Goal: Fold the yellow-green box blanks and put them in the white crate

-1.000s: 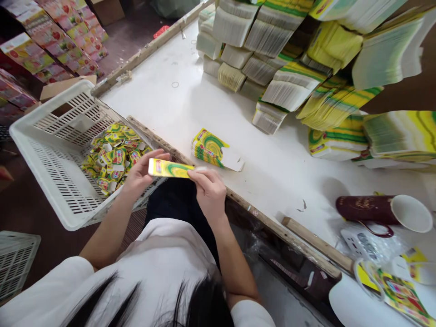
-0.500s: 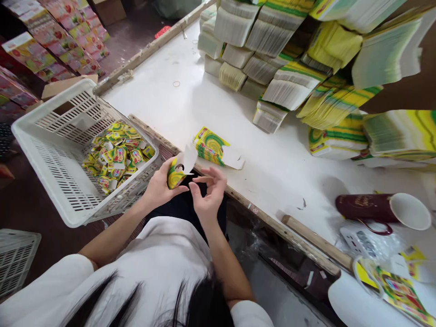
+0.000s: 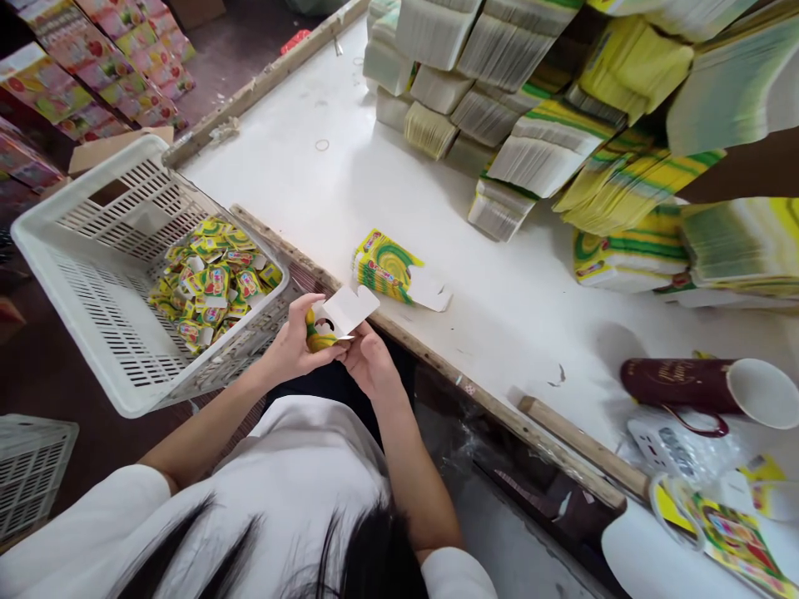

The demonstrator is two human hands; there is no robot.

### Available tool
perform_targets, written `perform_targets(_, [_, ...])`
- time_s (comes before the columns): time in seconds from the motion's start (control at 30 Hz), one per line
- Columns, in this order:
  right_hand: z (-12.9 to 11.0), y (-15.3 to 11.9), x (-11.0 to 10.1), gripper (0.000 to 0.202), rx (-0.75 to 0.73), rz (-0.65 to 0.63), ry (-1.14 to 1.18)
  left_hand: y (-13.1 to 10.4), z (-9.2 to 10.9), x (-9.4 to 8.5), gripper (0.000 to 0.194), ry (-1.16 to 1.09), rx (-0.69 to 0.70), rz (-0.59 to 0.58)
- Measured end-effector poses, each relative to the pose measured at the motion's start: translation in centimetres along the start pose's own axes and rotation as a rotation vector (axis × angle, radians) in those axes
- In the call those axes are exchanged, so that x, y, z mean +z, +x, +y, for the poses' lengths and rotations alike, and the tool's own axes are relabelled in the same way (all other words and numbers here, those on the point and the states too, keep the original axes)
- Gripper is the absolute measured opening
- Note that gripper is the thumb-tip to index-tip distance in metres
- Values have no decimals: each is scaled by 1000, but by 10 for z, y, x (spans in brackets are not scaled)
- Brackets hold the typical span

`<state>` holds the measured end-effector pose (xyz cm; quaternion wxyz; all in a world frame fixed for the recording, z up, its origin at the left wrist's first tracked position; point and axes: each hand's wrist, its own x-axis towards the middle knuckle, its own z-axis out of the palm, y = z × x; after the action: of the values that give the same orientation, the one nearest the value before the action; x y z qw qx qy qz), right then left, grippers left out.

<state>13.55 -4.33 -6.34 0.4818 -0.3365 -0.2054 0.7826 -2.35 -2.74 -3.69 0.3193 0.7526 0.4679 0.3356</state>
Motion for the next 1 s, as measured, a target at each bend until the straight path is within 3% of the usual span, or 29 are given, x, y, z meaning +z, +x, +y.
perform_targets(0.13, [-10, -3, 5, 45, -98, 130, -195, 1, 1, 5, 57, 16, 134, -30])
perform_targets(0.2, [-14, 2, 4, 40, -112, 111, -310, 0, 5, 6, 45, 42, 124, -46])
perform_targets(0.27, [-14, 8, 1, 48, -121, 69, -403, -1, 8, 5, 40, 80, 51, -62])
perform_targets(0.4, [-8, 6, 3, 87, -190, 24, -540, -4, 7, 2, 36, 113, -39, -117])
perform_targets(0.47, [-4, -3, 10, 90, -262, -56, -674, -4, 2, 4, 35, 114, -32, -155])
perform_targets(0.53, [-4, -12, 19, 78, -364, -89, -855, -3, -2, 6, 36, 103, 12, -175])
perform_targets(0.63, [-7, -15, 22, 53, -484, -38, -995, -1, -5, 7, 64, 49, 43, -55])
perform_targets(0.73, [-12, -7, 15, 45, -525, 130, -880, -1, -4, 3, 99, 111, -95, 174])
perform_targets(0.83, [-13, 0, 9, 48, -598, 326, -806, -5, -3, -3, 80, -43, -329, 218])
perform_targets(0.93, [-11, 2, 7, 53, -688, 234, -1008, -6, -2, -8, 67, -380, -393, 249])
perform_targets(1.0, [-13, 1, 5, 45, -696, 145, -1133, -3, -1, -13, 59, -476, -387, 306])
